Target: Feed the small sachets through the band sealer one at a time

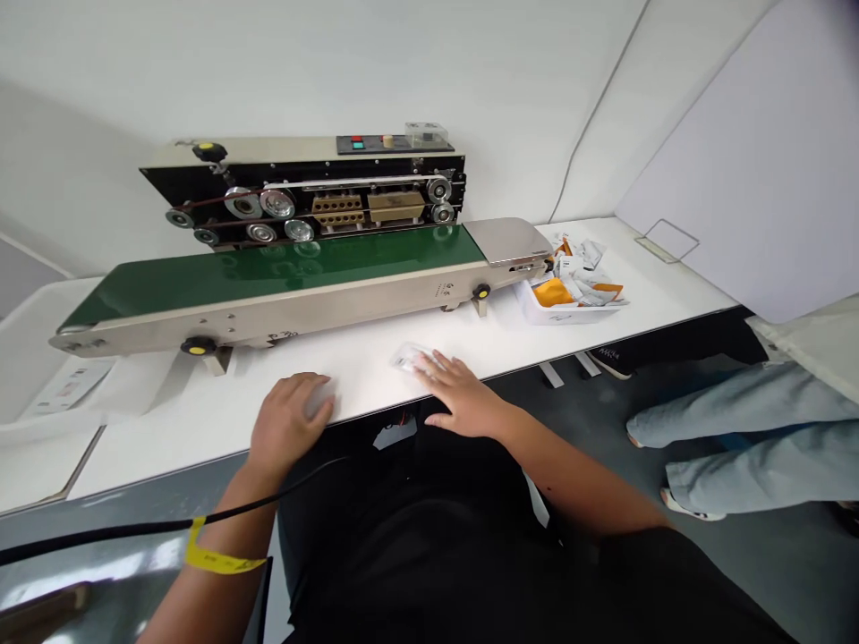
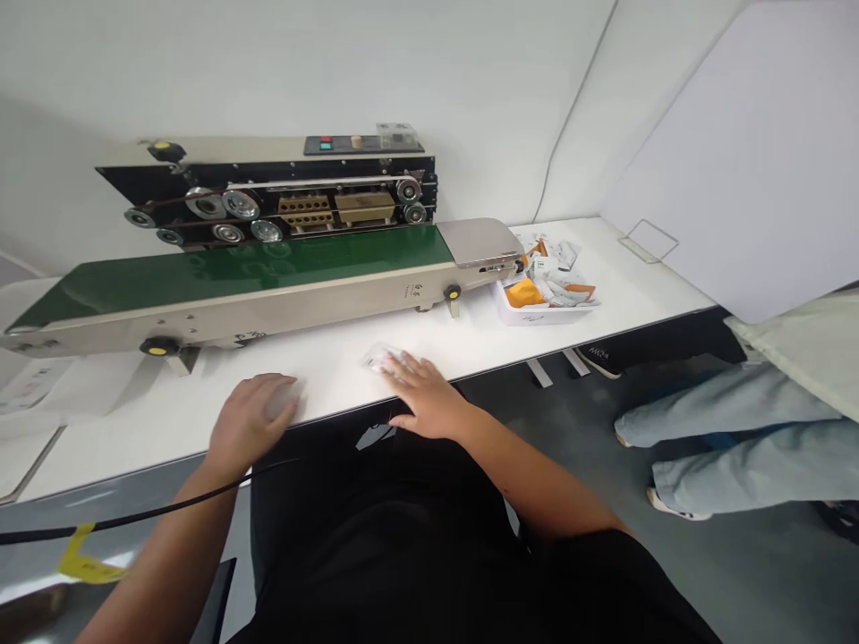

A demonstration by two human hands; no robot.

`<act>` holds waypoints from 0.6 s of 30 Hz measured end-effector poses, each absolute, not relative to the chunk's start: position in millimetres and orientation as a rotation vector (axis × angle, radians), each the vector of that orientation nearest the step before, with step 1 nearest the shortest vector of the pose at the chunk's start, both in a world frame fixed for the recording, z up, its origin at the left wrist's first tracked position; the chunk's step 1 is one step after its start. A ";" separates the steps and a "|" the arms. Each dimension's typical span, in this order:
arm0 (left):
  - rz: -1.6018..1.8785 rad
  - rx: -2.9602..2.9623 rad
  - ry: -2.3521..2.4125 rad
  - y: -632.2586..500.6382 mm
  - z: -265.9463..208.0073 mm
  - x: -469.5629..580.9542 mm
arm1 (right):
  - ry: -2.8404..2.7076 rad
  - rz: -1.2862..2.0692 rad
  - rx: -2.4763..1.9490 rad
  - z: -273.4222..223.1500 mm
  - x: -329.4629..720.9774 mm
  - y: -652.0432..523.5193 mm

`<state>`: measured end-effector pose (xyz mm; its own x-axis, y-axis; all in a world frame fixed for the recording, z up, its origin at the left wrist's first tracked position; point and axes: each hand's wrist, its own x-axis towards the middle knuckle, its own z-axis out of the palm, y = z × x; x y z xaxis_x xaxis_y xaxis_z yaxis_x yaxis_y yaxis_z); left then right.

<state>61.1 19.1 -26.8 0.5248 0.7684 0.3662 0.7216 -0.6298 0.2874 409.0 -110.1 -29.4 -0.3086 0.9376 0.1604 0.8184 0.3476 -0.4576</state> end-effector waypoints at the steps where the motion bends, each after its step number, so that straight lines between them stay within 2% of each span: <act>1: 0.672 2.723 1.270 14.7 -27.6 68.8 | -2.237 0.406 -1.479 -16.7 407.4 -109.2; 4: 0.493 2.918 1.021 6.2 -31.7 90.3 | -2.024 0.212 -1.519 26.1 444.3 -119.6; 8: 0.311 3.013 0.783 9.3 -36.7 106.6 | -1.562 -0.178 -1.937 69.9 565.6 -140.5; 10: 0.297 3.005 0.786 13.0 -38.5 108.6 | -1.549 -0.226 -2.101 80.1 632.2 -142.9; 14: 0.324 2.997 0.839 14.5 -40.7 107.5 | -1.681 0.052 -2.348 79.0 729.3 -130.0; 18: 0.308 3.025 0.888 11.2 -40.3 107.0 | -1.765 0.392 -2.454 68.5 768.9 -105.1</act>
<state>107.0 11.2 -40.3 0.8241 0.5327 0.1927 0.5376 -0.8426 0.0299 768.9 -105.1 68.5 0.2980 0.9423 -0.1522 0.9183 -0.3266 -0.2238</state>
